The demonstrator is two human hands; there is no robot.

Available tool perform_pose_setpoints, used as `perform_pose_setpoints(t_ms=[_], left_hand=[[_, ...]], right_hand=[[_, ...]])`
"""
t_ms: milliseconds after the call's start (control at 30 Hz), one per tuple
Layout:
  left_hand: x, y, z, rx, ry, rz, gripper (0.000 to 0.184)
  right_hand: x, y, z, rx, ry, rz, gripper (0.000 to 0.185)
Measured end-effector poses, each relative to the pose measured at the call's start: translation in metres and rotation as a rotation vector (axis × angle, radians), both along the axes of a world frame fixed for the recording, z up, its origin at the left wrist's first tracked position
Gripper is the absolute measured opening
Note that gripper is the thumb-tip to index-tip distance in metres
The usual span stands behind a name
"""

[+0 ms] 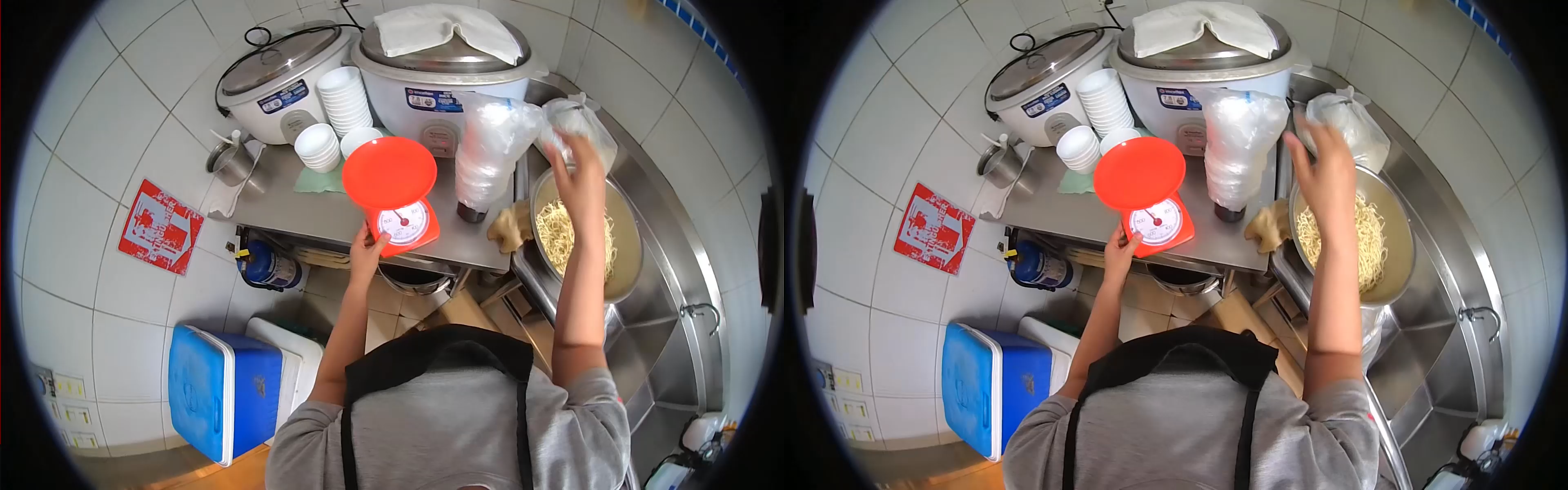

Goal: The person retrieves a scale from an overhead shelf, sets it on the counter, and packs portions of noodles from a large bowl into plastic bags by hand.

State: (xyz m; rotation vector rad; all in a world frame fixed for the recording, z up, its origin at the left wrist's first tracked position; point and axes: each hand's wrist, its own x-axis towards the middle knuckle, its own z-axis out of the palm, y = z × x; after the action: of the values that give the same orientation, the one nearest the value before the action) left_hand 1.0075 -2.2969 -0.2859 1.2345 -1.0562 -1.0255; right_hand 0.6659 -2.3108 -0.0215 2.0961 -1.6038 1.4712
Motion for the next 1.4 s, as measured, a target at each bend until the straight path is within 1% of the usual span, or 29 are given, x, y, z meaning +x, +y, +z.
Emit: perform_pose_setpoints(t_ms=[33, 67, 100, 167, 200, 267, 300, 367, 467, 500, 533, 567, 600, 633, 667, 733, 833, 900, 933, 967, 1033, 1100, 1167, 1200, 1233, 1300, 1333, 1367, 1400], left_hand=[[0.002, -0.004, -0.006, 0.026, -0.069, 0.000, 0.056], [0.000, -0.007, -0.007, -0.053, -0.065, 0.020, 0.058], [0.000, -0.007, -0.002, -0.026, -0.237, 0.063, 0.059], [0.002, -0.007, 0.013, 0.020, -0.581, 0.151, 0.062], [0.002, -0.011, 0.011, -0.006, -0.642, 0.193, 0.062], [0.005, -0.012, 0.000, -0.044, -0.771, 0.276, 0.063], [0.001, -0.004, 0.006, -0.051, -0.685, 0.342, 0.058], [-0.019, 0.020, 0.038, -0.074, -0.506, 0.477, 0.048], [-0.048, 0.049, 0.058, -0.227, -0.343, 0.271, 0.035], [-0.066, 0.050, 0.059, -0.469, -0.294, 0.180, 0.025], [-0.085, 0.054, 0.081, -0.496, -0.360, 0.047, 0.027], [-0.098, 0.044, 0.089, -0.564, -0.643, -0.027, 0.029], [-0.124, 0.040, 0.112, -0.515, -0.539, -0.078, 0.037], [-0.146, 0.026, 0.122, -0.502, -0.471, -0.068, 0.054], [-0.169, 0.007, 0.114, -0.440, -0.280, -0.055, 0.074], [-0.195, -0.027, 0.116, -0.530, -0.629, 0.184, 0.086], [-0.212, -0.053, 0.118, -0.317, -0.670, 0.209, 0.090], [-0.216, -0.055, 0.115, -0.253, -0.646, 0.230, 0.091], [-0.216, -0.049, 0.117, -0.316, -0.758, 0.313, 0.088], [-0.217, -0.037, 0.116, -0.384, -0.867, 0.391, 0.085], [-0.226, -0.004, 0.130, -0.431, -0.232, 0.093, 0.076], [-0.239, 0.030, 0.153, -0.090, 0.411, -0.381, 0.073], [-0.252, 0.037, 0.190, 0.308, 0.690, -0.764, 0.074], [-0.255, 0.022, 0.179, 0.341, 0.803, -0.890, 0.060], [-0.257, 0.009, 0.159, 0.280, 0.720, -0.819, 0.052], [-0.266, -0.010, 0.127, 0.145, 0.549, -0.672, 0.036], [-0.278, 0.008, 0.152, 0.121, 0.515, -0.545, 0.018], [-0.283, 0.015, 0.161, 0.063, 0.384, -0.543, 0.020], [-0.287, 0.020, 0.166, 0.009, 0.251, -0.541, 0.022]], right_hand=[[0.005, -0.010, 0.016, -0.151, 0.069, 0.041, 0.028], [0.002, -0.026, 0.018, -0.114, 0.127, 0.083, 0.028], [-0.002, -0.042, 0.020, -0.079, 0.182, 0.123, 0.028], [-0.001, -0.059, 0.041, 0.236, 0.174, 0.072, 0.029], [0.002, -0.064, 0.055, 0.388, 0.168, 0.049, 0.029], [0.013, -0.062, 0.081, 0.409, 0.043, 0.085, 0.025], [0.015, -0.062, 0.090, 0.420, -0.020, 0.105, 0.023], [0.009, -0.074, 0.103, 0.294, -0.247, 0.188, 0.013], [0.003, -0.067, 0.130, -0.051, -0.507, 0.352, 0.020], [0.001, -0.059, 0.140, -0.184, -0.579, 0.410, 0.023], [-0.004, -0.046, 0.149, -0.297, -0.626, 0.453, 0.015], [-0.007, -0.030, 0.157, -0.418, -0.667, 0.499, 0.009], [-0.012, -0.017, 0.161, -0.481, -0.676, 0.511, 0.010], [-0.019, -0.004, 0.162, -0.544, -0.685, 0.525, 0.012], [-0.028, 0.007, 0.159, -0.559, -0.705, 0.601, 0.006], [-0.050, 0.024, 0.149, -0.548, -0.752, 0.604, 0.010], [-0.081, 0.040, 0.126, -0.495, -0.821, 0.623, 0.013], [-0.102, 0.047, 0.099, -0.415, -0.891, 0.625, 0.012], [-0.114, 0.051, 0.084, -0.368, -0.932, 0.620, 0.011], [-0.130, 0.055, 0.066, -0.226, -0.962, 0.646, 0.010], [-0.153, 0.057, 0.029, -0.053, -1.033, 0.674, 0.008], [-0.180, 0.054, -0.010, 0.149, -1.026, 0.782, 0.007], [-0.208, 0.050, -0.047, 0.357, -1.024, 0.889, 0.007], [-0.222, 0.044, -0.067, 0.426, -0.997, 0.913, 0.012], [-0.235, 0.041, -0.080, 0.490, -0.967, 0.943, 0.019], [-0.243, 0.041, -0.086, 0.606, -0.815, 0.696, 0.035], [-0.264, 0.025, -0.110, 0.687, -0.638, 0.647, 0.048], [-0.276, 0.014, -0.127, 0.737, -0.478, 0.478, 0.064], [-0.276, 0.012, -0.139, 0.779, -0.223, 0.272, 0.072]])
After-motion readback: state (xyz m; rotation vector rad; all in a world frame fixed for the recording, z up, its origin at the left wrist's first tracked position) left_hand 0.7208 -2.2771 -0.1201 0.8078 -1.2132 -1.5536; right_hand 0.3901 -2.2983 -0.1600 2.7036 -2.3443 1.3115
